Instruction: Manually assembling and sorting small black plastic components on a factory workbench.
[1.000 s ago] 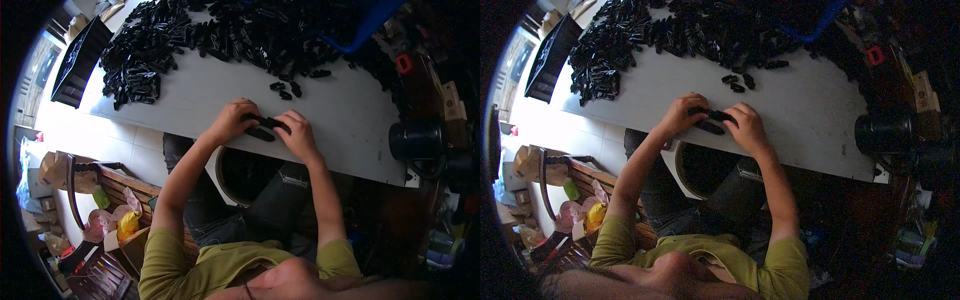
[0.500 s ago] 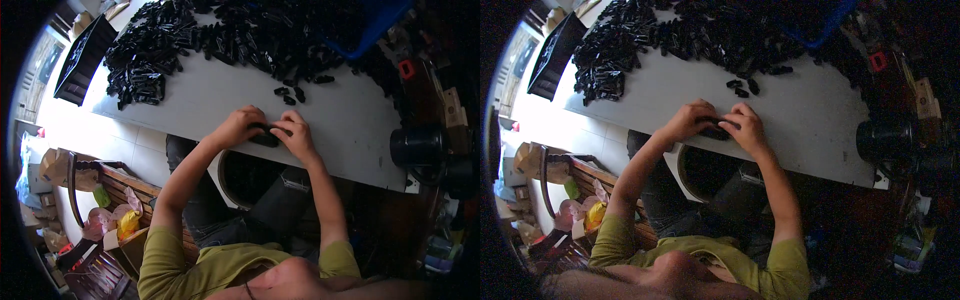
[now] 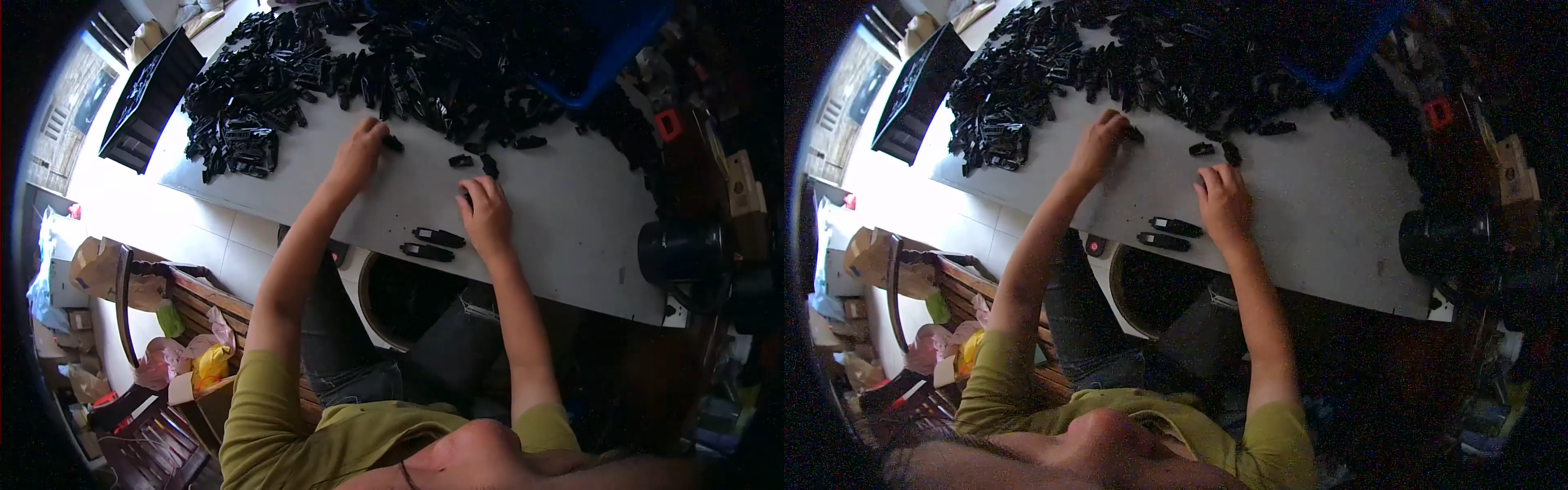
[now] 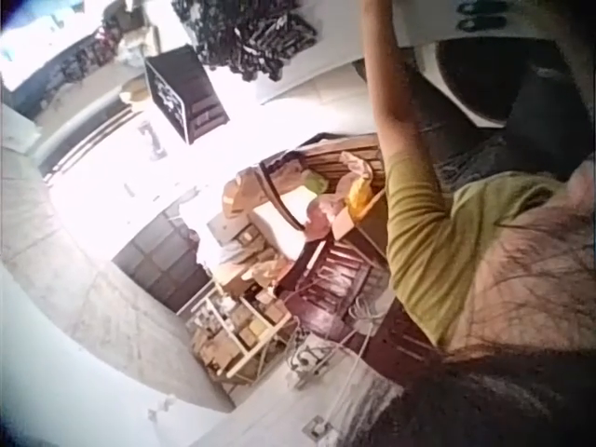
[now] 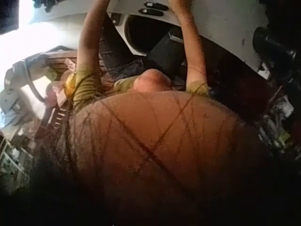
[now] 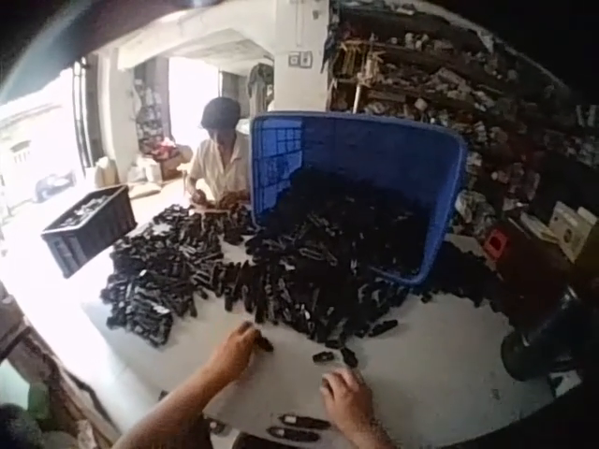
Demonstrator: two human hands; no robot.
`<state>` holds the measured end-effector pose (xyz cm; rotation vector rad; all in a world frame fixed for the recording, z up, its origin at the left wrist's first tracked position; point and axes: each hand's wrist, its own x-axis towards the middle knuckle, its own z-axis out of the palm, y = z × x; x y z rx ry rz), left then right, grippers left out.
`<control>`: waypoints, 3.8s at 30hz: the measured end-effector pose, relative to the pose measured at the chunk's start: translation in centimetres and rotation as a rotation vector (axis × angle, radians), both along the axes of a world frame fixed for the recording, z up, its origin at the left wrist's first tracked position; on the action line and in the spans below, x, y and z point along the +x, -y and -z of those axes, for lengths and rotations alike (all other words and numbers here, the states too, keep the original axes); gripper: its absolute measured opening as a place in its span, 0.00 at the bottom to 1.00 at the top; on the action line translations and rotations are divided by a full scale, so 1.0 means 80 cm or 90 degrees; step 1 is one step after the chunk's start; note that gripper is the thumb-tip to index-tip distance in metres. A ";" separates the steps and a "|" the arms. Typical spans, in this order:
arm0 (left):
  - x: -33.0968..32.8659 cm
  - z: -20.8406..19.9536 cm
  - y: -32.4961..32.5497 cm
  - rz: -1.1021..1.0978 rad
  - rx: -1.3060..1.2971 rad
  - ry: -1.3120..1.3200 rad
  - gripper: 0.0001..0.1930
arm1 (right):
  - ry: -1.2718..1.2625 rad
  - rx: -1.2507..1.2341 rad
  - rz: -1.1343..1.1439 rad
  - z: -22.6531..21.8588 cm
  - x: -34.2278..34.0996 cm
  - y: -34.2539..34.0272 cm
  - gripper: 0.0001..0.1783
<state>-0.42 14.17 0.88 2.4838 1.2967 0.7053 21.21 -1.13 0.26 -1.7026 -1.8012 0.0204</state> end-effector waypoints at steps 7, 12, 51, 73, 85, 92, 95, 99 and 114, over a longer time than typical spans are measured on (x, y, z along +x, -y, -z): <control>0.007 -0.014 0.078 0.080 0.023 0.013 0.10 | -0.026 0.050 0.079 -0.010 -0.008 0.021 0.19; 0.020 -0.020 0.104 0.319 -0.067 0.134 0.08 | -0.162 -0.005 0.050 -0.005 0.005 0.032 0.16; 0.065 -0.032 0.048 0.124 0.045 -0.028 0.15 | -0.273 -0.071 -0.040 -0.024 0.019 0.019 0.15; 0.037 -0.028 0.092 0.266 -0.037 0.048 0.18 | -0.119 0.011 -0.161 -0.017 0.002 0.051 0.14; 0.029 -0.024 0.117 0.229 -0.476 0.233 0.11 | -0.295 -0.051 -0.058 -0.023 -0.005 0.044 0.13; 0.019 -0.009 0.112 0.298 -0.101 0.176 0.14 | -0.243 -0.124 -0.106 -0.021 0.009 0.044 0.12; 0.021 -0.006 0.115 0.302 -0.187 0.213 0.13 | -0.240 -0.118 -0.115 -0.024 0.004 0.040 0.10; 0.027 -0.002 0.116 0.306 -0.161 0.189 0.13 | -0.094 0.012 -0.167 -0.026 -0.005 0.025 0.10; 0.110 -0.020 0.107 0.276 -0.197 0.141 0.18 | -0.033 -0.214 0.081 -0.028 0.089 -0.060 0.14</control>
